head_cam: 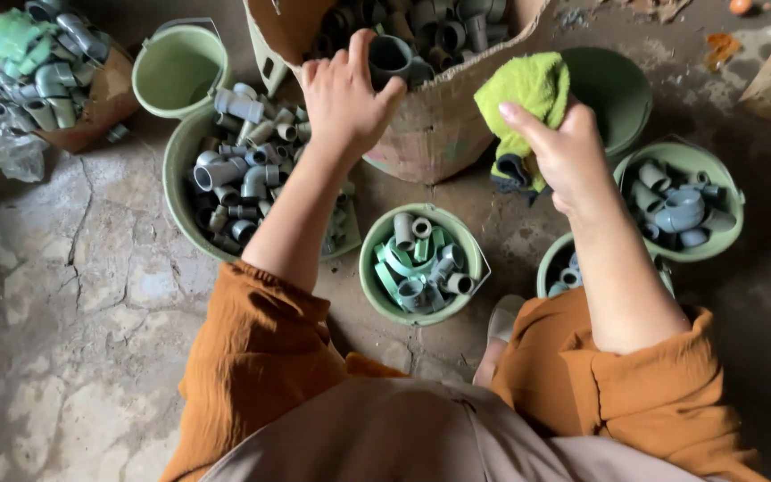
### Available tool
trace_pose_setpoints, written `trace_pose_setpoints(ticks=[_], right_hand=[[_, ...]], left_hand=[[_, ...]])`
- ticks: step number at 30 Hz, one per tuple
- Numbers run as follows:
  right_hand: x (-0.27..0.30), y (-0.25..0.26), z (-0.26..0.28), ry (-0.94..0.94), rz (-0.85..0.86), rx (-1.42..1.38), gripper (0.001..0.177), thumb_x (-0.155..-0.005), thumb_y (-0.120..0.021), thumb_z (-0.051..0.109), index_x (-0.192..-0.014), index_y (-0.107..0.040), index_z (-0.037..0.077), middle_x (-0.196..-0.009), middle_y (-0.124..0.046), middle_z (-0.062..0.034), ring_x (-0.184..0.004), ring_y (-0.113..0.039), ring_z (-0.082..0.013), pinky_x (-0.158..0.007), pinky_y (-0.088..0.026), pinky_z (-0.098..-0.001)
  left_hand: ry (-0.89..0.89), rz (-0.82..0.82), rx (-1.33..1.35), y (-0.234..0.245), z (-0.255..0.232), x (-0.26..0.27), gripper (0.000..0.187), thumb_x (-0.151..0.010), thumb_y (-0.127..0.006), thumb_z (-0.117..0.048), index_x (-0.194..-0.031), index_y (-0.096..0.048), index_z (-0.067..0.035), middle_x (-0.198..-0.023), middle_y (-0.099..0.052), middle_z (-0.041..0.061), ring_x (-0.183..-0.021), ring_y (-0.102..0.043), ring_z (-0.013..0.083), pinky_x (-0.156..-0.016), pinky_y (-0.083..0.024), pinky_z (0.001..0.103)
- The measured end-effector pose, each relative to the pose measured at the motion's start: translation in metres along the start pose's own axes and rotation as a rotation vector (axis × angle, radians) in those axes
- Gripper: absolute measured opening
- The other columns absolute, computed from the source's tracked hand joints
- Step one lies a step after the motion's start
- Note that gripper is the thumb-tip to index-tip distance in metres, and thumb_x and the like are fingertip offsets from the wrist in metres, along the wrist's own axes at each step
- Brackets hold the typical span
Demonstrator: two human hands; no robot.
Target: The person sits on the floor and wipes small gray plastic pipe fittings with a green cloth. They pick up each fitting from a bucket, wipe it, and place it into another bucket. The person also wipes the inside and outside of a green bucket.
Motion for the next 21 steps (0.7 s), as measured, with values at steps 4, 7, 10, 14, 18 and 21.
trace_pose_setpoints(ticks=[4, 7, 10, 14, 18, 21], right_hand=[[-0.006, -0.002, -0.007, -0.062, -0.005, 0.129, 0.108, -0.085, -0.075, 0.062, -0.149, -0.025, -0.008, -0.145, -0.045, -0.0171, -0.138, -0.044, -0.029, -0.116, -0.04, -0.0425], [-0.006, -0.001, -0.007, -0.033, -0.008, 0.079, 0.084, -0.085, -0.078, 0.056, -0.137, -0.04, 0.0, -0.126, -0.054, -0.0076, -0.12, -0.055, -0.0209, -0.107, -0.049, -0.0374], [-0.003, 0.001, -0.004, -0.047, 0.005, 0.111, 0.102, -0.086, -0.075, 0.061, -0.147, -0.028, -0.006, -0.142, -0.048, -0.0158, -0.134, -0.047, -0.0288, -0.114, -0.043, -0.042], [-0.011, 0.004, -0.012, -0.045, -0.037, 0.096, 0.097, -0.084, -0.075, 0.064, -0.141, -0.032, -0.001, -0.137, -0.043, -0.0126, -0.13, -0.043, -0.0263, -0.109, -0.041, -0.0427], [-0.014, 0.005, -0.015, -0.033, -0.055, 0.045, 0.09, -0.08, -0.078, 0.062, -0.136, -0.041, 0.002, -0.128, -0.053, -0.0072, -0.123, -0.053, -0.0213, -0.106, -0.048, -0.0395], [-0.002, 0.002, -0.001, -0.066, -0.007, 0.067, 0.1, -0.083, -0.075, 0.06, -0.147, -0.03, -0.003, -0.141, -0.049, -0.0129, -0.134, -0.049, -0.0259, -0.112, -0.049, -0.0406]], left_hand=[[-0.001, 0.061, -0.063, 0.006, -0.013, 0.011, 0.064, -0.096, -0.035, -0.064, -0.081, -0.076, -0.017, -0.082, -0.057, 0.009, -0.083, -0.054, 0.0313, -0.092, -0.033, 0.049], [-0.082, -0.203, -0.011, 0.002, -0.018, 0.034, 0.058, -0.104, -0.043, -0.058, -0.079, -0.066, -0.01, -0.085, -0.055, 0.009, -0.088, -0.058, 0.0314, -0.112, -0.028, 0.056], [-0.037, -0.153, -0.139, -0.035, -0.014, 0.078, 0.062, -0.107, -0.044, -0.056, -0.155, -0.042, -0.017, -0.162, -0.036, 0.017, -0.154, -0.025, 0.0368, -0.128, -0.012, 0.061], [-0.239, -0.032, -0.121, -0.108, -0.009, 0.17, 0.056, -0.108, -0.058, -0.041, -0.149, -0.035, -0.011, -0.153, -0.035, 0.017, -0.143, -0.037, 0.036, -0.126, -0.027, 0.058], [0.021, 0.534, -0.054, -0.191, 0.006, 0.251, 0.032, -0.102, -0.055, -0.036, -0.096, -0.069, -0.007, -0.092, -0.068, 0.013, -0.081, -0.064, 0.0335, -0.074, -0.048, 0.046], [0.553, 0.829, -0.149, -0.204, -0.004, 0.253, 0.064, -0.102, -0.044, -0.063, -0.113, -0.073, -0.007, -0.114, -0.068, 0.015, -0.11, -0.057, 0.0346, -0.09, -0.047, 0.045]])
Point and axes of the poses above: each hand's wrist, its own x-axis away from the middle knuckle, its own y-axis out of the back of the hand, z = x × y, the point moved 2 cm from there along -x, towards the middle knuckle
